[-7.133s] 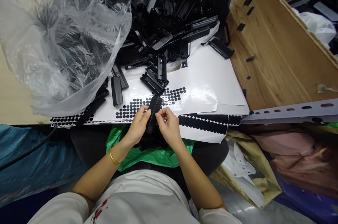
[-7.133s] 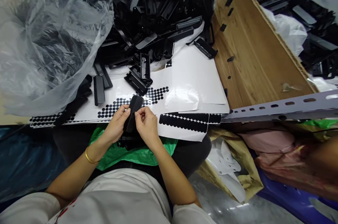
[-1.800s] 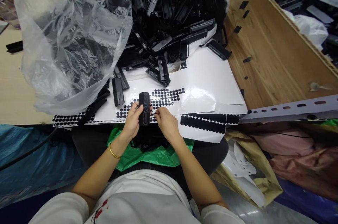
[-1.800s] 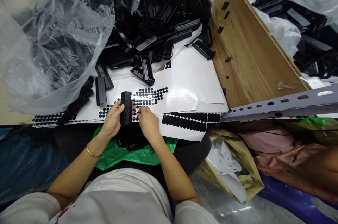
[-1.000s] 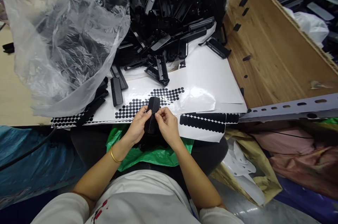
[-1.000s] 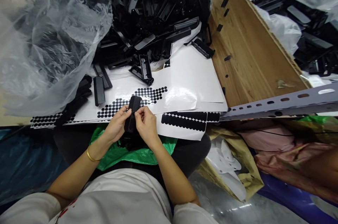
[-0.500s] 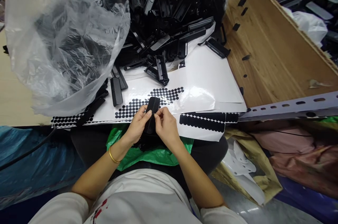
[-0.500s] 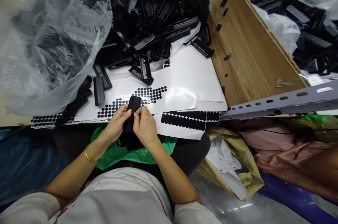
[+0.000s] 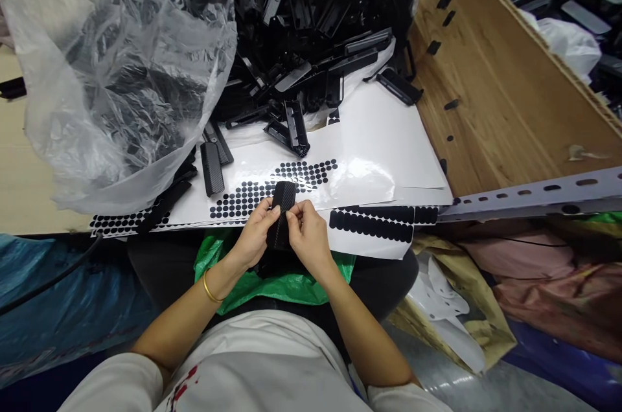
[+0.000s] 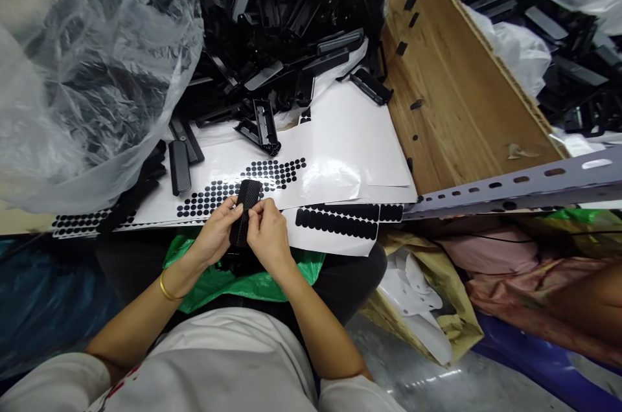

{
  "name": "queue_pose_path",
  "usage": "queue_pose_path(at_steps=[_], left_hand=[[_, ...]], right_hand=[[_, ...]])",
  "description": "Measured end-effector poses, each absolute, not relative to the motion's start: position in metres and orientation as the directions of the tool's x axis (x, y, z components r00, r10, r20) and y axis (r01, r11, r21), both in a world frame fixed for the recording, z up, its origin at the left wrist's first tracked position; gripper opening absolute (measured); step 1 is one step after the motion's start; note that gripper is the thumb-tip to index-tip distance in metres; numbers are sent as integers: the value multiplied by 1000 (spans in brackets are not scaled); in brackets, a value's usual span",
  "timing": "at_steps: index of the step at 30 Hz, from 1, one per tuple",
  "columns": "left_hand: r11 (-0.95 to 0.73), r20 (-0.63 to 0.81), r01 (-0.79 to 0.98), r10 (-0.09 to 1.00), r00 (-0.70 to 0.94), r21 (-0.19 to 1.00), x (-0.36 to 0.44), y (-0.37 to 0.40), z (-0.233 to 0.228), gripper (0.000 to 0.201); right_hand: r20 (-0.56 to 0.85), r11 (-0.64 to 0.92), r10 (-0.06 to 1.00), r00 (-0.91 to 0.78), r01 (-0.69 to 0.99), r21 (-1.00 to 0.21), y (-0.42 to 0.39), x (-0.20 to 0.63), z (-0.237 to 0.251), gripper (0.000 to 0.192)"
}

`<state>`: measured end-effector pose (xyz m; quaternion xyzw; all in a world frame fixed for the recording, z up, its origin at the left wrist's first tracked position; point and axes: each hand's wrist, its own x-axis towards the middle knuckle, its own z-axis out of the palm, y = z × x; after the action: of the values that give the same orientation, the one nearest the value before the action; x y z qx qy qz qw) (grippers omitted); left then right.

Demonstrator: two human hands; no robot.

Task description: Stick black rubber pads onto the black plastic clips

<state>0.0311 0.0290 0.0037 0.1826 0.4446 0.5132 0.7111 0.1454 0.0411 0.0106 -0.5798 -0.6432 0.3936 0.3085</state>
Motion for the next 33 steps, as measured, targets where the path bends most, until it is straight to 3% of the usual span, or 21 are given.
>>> queue_pose_path(at_steps=[4, 8, 11, 16, 21, 25, 33], left_hand=[[399, -428, -567, 899, 89, 721, 31, 29, 4, 32], [427, -417, -592, 894, 163, 684, 29, 31, 6, 30], [452, -432, -598, 882, 188, 662, 25, 32, 7, 25], [496, -454, -585, 860, 232, 641, 24, 31, 6, 22], [534, -434, -560, 844, 314, 634, 27, 30, 6, 32], [521, -413, -558, 853, 319, 646, 27, 30, 7, 30], [494, -403, -534, 869, 287, 686, 26, 29, 8, 32]], right_hand=[[-86, -29, 989, -124, 404, -914, 42, 145, 10, 7], [-91, -86, 996, -3, 308, -947, 42, 162, 11, 15], [-10, -25, 999, 34, 465, -885, 41, 188, 13, 6], [65, 40, 998, 0, 787, -615, 36, 223, 13, 11], [90, 87, 994, -55, 908, -411, 36, 220, 4, 17], [79, 81, 995, -56, 932, -355, 39, 215, -3, 16], [125, 101, 990, -59, 926, -363, 41, 217, -10, 13]])
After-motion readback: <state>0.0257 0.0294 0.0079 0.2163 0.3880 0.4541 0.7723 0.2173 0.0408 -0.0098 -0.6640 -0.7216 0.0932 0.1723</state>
